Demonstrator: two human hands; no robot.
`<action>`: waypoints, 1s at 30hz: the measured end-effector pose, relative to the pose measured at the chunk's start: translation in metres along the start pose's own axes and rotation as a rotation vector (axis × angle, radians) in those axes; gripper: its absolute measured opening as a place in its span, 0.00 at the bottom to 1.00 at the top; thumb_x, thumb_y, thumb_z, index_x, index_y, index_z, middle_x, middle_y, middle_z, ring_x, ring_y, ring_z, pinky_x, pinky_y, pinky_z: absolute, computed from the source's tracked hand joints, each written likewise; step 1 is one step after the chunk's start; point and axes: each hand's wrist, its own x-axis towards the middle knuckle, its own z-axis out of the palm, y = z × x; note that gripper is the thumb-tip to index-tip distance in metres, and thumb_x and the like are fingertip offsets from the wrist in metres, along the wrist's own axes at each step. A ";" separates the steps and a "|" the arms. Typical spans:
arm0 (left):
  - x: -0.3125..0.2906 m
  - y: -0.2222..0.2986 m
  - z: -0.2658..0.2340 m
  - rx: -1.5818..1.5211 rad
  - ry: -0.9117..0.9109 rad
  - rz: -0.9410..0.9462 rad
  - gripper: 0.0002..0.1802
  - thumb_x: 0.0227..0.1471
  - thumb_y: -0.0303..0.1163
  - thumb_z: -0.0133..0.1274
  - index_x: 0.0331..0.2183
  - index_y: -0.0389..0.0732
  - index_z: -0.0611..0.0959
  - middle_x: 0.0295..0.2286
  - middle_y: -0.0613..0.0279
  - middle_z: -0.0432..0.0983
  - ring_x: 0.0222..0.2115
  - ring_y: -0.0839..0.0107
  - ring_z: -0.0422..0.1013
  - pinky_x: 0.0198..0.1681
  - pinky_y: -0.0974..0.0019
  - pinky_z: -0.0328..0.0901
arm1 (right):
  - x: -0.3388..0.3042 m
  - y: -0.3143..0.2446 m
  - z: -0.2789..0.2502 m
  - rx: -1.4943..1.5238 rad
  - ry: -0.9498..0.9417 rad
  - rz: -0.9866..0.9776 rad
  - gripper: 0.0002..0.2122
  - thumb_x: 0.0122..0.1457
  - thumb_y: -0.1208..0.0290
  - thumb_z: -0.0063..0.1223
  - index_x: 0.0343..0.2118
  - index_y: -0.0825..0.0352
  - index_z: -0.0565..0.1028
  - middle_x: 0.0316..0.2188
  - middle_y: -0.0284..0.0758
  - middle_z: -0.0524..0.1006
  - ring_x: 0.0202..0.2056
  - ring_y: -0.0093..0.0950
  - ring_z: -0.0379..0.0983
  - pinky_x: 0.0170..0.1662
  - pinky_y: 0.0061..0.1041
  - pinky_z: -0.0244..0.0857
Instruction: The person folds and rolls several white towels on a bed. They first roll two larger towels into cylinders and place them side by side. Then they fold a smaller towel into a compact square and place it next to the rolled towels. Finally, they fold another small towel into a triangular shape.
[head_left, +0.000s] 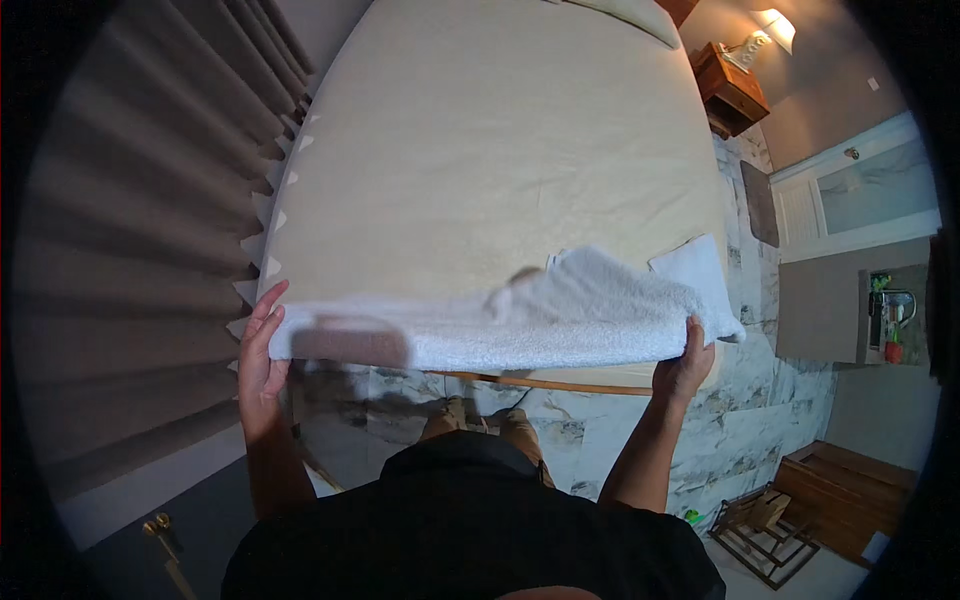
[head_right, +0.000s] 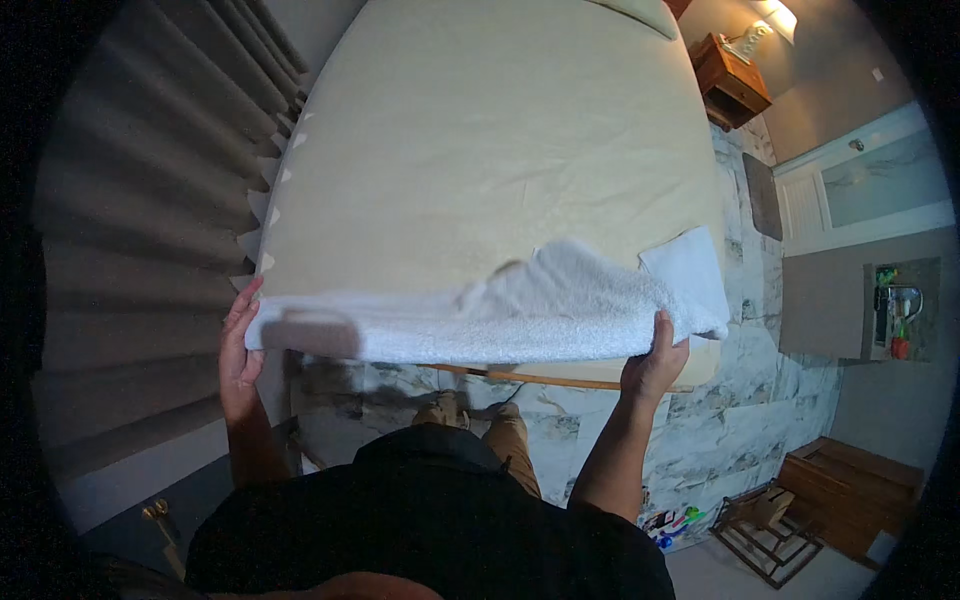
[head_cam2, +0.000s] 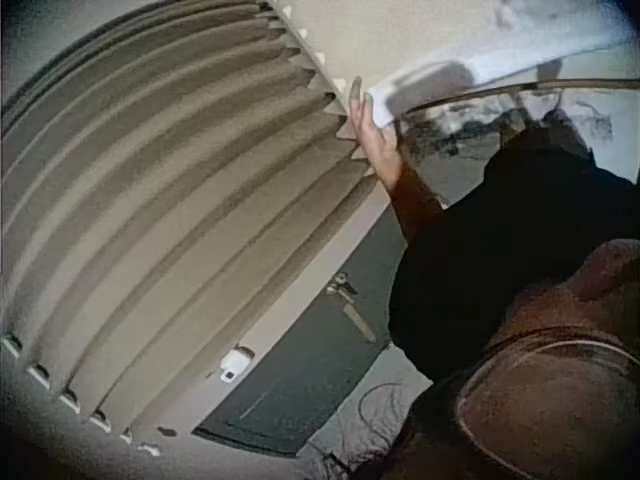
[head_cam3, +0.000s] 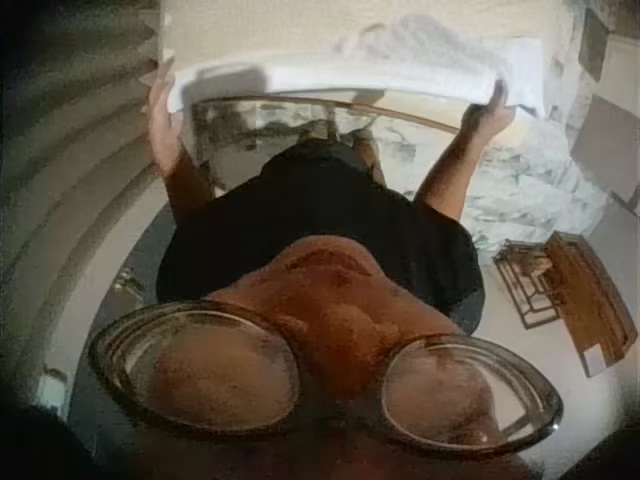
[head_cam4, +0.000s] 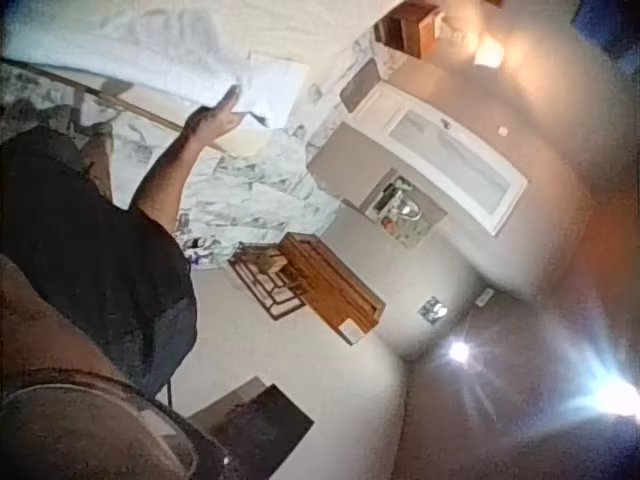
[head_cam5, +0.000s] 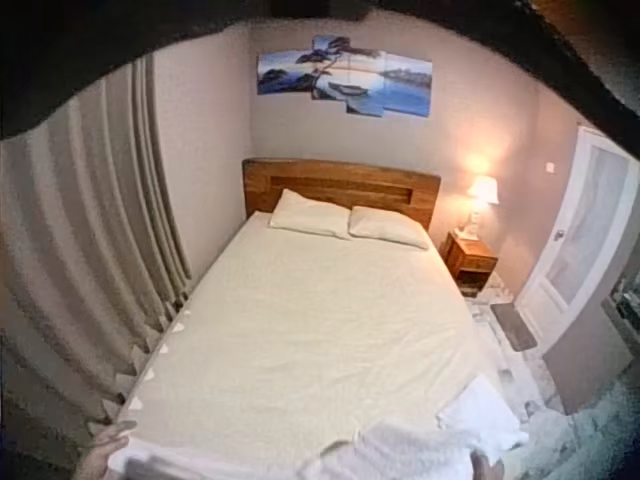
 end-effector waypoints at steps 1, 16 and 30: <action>0.001 0.001 -0.013 -0.063 0.014 -0.078 0.21 0.57 0.26 0.47 0.53 0.36 0.71 0.43 0.56 0.73 0.45 0.69 0.70 0.50 0.67 0.64 | -0.005 -0.002 0.004 -0.006 -0.009 0.010 0.18 0.56 0.75 0.52 0.48 0.77 0.65 0.42 0.44 0.73 0.42 0.31 0.73 0.45 0.29 0.69; 0.261 -0.232 -0.174 0.193 0.508 -0.272 0.38 0.54 0.45 0.52 0.59 0.38 0.58 0.54 0.44 0.61 0.51 0.54 0.64 0.55 0.56 0.60 | 0.091 0.297 0.050 -0.552 -0.232 0.491 0.26 0.60 0.61 0.50 0.57 0.71 0.60 0.48 0.44 0.73 0.45 0.34 0.73 0.39 0.37 0.72; 0.193 -0.343 -0.210 0.840 0.520 -0.495 0.29 0.41 0.50 0.64 0.37 0.34 0.79 0.33 0.49 0.77 0.36 0.54 0.73 0.42 0.55 0.65 | 0.047 0.347 -0.081 -1.329 -0.104 0.359 0.34 0.46 0.55 0.67 0.49 0.76 0.68 0.40 0.45 0.75 0.43 0.40 0.72 0.49 0.33 0.65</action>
